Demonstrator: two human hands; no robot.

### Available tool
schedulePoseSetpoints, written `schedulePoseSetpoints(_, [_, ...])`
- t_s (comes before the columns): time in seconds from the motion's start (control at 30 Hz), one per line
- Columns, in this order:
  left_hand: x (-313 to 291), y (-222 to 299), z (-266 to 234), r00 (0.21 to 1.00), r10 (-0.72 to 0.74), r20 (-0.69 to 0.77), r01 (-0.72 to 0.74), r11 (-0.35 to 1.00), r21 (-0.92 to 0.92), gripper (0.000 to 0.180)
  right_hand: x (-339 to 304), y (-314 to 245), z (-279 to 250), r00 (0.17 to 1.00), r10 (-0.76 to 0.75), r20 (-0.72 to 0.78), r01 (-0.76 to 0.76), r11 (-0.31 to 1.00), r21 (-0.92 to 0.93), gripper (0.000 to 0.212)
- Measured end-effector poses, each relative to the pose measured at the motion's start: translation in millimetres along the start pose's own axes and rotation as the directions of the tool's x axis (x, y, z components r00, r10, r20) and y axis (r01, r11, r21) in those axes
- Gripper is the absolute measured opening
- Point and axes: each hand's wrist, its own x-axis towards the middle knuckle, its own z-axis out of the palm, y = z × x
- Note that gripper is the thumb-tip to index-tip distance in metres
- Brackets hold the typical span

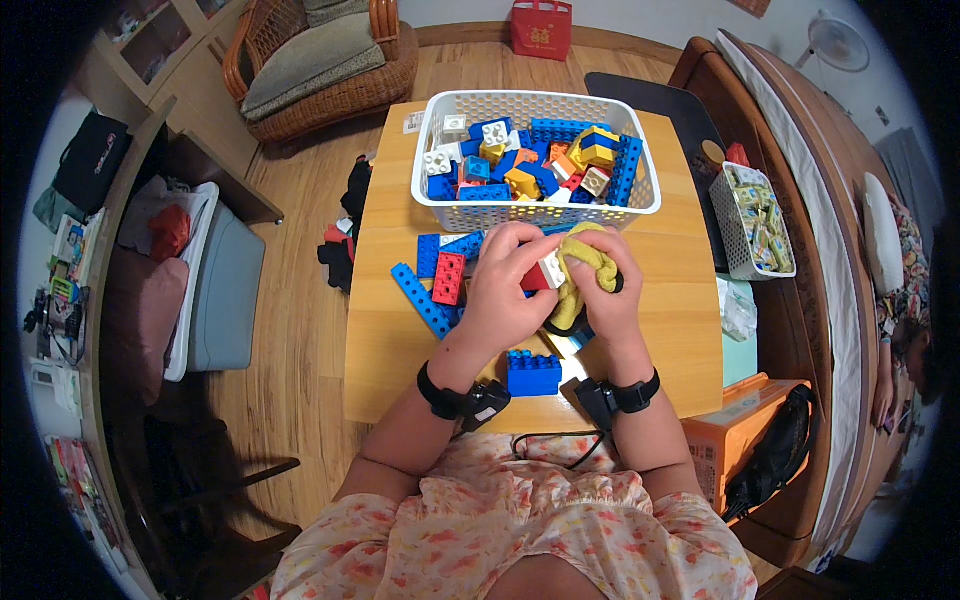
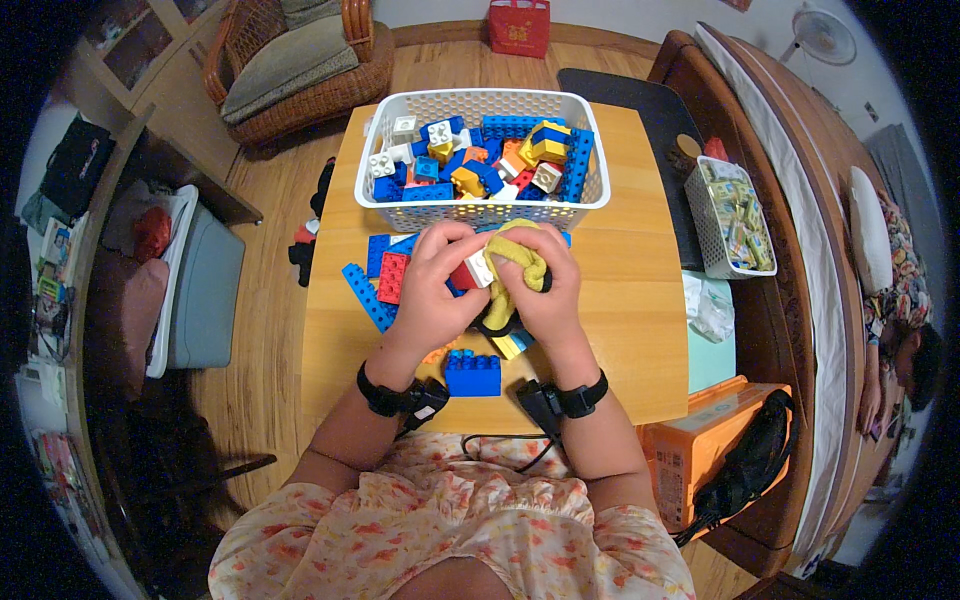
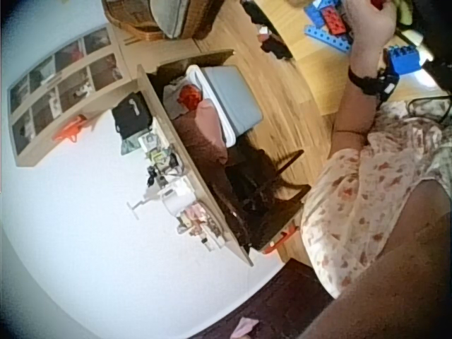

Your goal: The person cleans toy blocks one by one using a yellow cloth and then places them back into a white basket on a wooden table.

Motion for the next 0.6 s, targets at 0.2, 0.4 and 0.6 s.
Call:
schedulePoseSetpoints(0.2, [1,4,2,0.891,-0.419,0.175,0.383,0.486,-0.785,0.05,0,5,-1,0.974,0.19,-0.12,-0.172,0.975,0.142,0.018])
schedulePoseSetpoints(0.4, [-4,-11,3,0.859,-0.424,0.287,0.436,0.313,-0.844,0.044,0,-1,3,0.998,-0.047,0.042,0.048,0.999,-0.004,0.023])
schedulePoseSetpoints(0.6, [-1,-12,-11,0.9,-0.433,-0.048,0.21,0.528,-0.823,0.04,-1,4,4,0.999,-0.023,0.027,0.025,0.998,-0.06,0.027])
